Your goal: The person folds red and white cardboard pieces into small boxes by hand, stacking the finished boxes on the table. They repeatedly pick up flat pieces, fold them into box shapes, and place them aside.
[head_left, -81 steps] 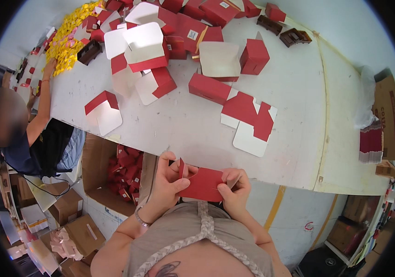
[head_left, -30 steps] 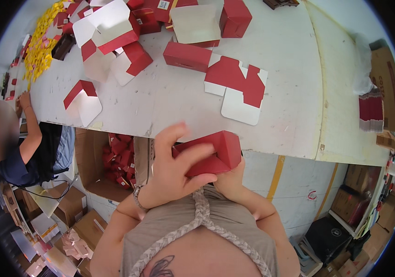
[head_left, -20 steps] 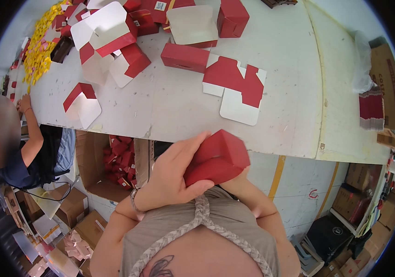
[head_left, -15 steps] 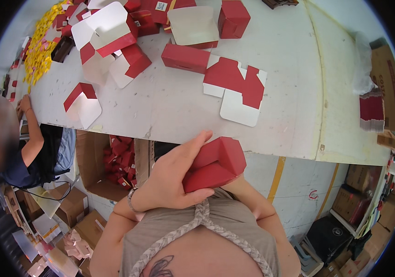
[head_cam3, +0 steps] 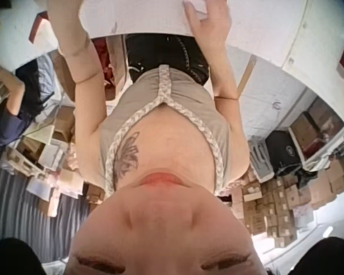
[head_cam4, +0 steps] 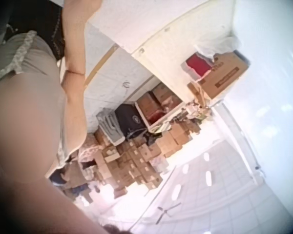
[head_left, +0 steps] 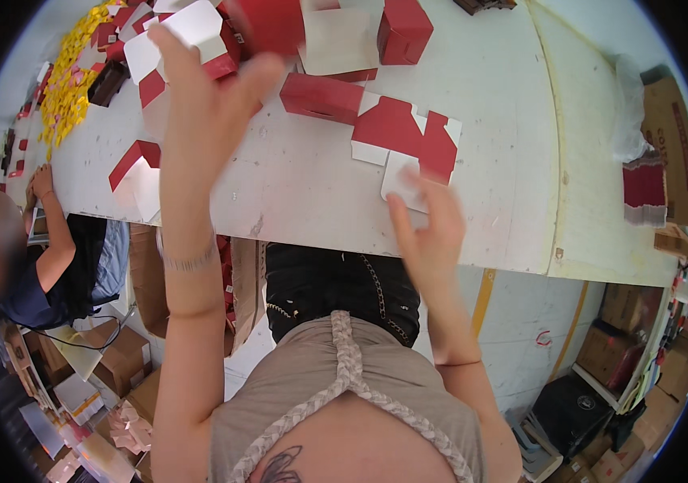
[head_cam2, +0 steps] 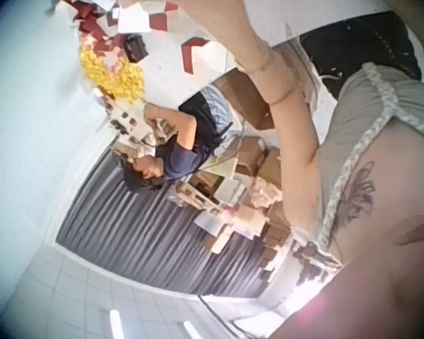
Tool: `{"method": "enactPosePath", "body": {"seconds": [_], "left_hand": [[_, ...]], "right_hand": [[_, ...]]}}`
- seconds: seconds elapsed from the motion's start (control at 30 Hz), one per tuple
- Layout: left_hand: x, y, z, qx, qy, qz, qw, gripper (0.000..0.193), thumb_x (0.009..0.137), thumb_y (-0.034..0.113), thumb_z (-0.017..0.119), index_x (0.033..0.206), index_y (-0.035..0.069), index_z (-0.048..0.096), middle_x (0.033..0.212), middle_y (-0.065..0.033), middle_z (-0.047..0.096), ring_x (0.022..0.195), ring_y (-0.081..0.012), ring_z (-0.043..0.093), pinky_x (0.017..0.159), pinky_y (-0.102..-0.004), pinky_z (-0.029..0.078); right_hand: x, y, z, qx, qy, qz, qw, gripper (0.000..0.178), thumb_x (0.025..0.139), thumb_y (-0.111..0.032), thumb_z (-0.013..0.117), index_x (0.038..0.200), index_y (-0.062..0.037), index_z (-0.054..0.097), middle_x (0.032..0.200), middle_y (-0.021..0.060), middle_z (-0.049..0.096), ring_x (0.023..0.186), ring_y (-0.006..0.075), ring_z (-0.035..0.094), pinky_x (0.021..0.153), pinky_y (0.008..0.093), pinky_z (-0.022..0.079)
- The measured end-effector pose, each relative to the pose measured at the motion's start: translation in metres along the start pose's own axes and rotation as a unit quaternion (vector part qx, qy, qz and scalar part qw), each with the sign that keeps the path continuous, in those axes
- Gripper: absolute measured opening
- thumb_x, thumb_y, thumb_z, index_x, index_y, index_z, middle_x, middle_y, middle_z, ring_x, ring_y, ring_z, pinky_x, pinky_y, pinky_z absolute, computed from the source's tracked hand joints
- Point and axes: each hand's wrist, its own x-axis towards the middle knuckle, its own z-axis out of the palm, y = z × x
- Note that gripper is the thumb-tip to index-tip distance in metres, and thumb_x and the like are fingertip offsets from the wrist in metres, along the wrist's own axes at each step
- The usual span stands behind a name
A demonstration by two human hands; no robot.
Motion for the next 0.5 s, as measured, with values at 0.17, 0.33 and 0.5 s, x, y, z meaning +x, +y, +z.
{"method": "enactPosePath", "body": {"seconds": [0.17, 0.33, 0.5], "left_hand": [[-0.019, 0.003, 0.042, 0.061, -0.059, 0.098, 0.992, 0.077, 0.081, 0.032, 0.069, 0.137, -0.003, 0.029, 0.123, -0.02, 0.049, 0.088, -0.0238, 0.058, 0.079, -0.0342, 0.048], [-0.103, -0.02, 0.036, -0.062, -0.318, -0.225, 0.919, 0.064, 0.087, 0.023, 0.063, 0.137, -0.003, 0.032, 0.127, -0.0148, 0.049, 0.102, -0.0182, 0.054, 0.08, -0.0301, 0.049], [-0.132, -0.004, 0.021, -0.317, -0.359, -0.405, 0.779, 0.058, 0.091, 0.03, 0.057, 0.133, -0.004, 0.036, 0.116, -0.0142, 0.055, 0.096, -0.0176, 0.059, 0.077, -0.0291, 0.05]], "right_hand": [[0.004, 0.038, -0.011, -0.274, -0.119, -0.009, 0.954, 0.079, 0.064, -0.032, 0.08, 0.13, -0.0054, 0.046, 0.136, 0.0244, 0.037, 0.127, 0.0415, 0.033, 0.097, 0.0558, 0.032], [-0.044, 0.013, -0.048, -0.286, -0.239, -0.071, 0.925, 0.066, 0.068, -0.025, 0.075, 0.125, -0.0031, 0.051, 0.134, 0.0211, 0.044, 0.128, 0.0381, 0.036, 0.098, 0.0539, 0.032], [-0.059, 0.028, -0.057, -0.12, -0.111, -0.177, 0.97, 0.035, 0.074, -0.008, 0.06, 0.107, -0.0004, 0.063, 0.113, 0.0124, 0.063, 0.112, 0.0278, 0.057, 0.091, 0.0413, 0.044]]}}
